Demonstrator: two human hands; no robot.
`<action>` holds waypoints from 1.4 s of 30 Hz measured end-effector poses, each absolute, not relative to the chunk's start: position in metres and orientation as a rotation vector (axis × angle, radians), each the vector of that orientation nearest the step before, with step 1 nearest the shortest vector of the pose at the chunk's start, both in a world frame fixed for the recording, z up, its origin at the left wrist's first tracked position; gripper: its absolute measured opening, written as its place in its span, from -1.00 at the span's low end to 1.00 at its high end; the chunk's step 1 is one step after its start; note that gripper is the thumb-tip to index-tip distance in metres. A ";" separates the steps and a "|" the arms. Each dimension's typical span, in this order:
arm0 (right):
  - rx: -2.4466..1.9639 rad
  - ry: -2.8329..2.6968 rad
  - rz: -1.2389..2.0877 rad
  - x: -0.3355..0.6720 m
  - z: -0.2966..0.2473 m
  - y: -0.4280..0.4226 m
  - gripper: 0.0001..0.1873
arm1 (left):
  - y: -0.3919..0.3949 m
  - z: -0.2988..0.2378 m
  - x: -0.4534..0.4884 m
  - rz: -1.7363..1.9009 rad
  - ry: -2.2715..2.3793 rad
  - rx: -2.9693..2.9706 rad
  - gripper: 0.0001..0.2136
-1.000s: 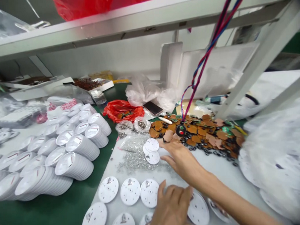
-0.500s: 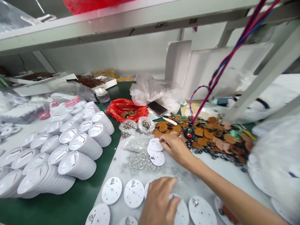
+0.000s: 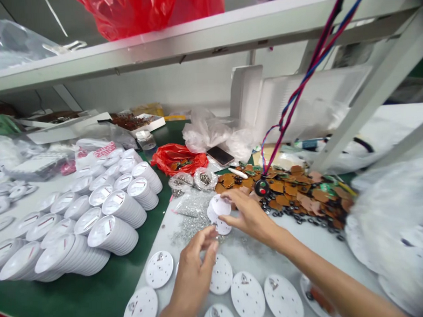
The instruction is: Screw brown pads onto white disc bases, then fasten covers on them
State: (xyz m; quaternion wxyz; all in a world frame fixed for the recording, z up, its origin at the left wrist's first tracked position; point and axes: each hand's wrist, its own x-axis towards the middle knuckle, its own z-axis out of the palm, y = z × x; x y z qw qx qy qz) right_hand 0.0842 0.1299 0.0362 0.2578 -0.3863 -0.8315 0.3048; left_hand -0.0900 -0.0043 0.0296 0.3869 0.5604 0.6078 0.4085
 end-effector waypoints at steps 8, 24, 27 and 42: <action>-1.033 -1.794 1.590 0.141 0.053 0.037 -0.68 | 0.003 0.041 -0.066 1.076 1.235 1.008 -0.62; -1.253 -2.217 0.037 0.251 0.024 -0.048 -0.72 | -0.001 0.032 0.029 0.572 1.078 1.415 -0.70; -1.305 -2.214 -0.105 0.268 0.019 -0.046 -0.69 | 0.000 0.027 0.032 0.498 1.170 1.915 -0.32; -1.373 -2.179 -0.108 0.243 0.000 -0.035 -0.53 | -0.006 -0.006 0.039 0.510 1.130 2.202 -0.27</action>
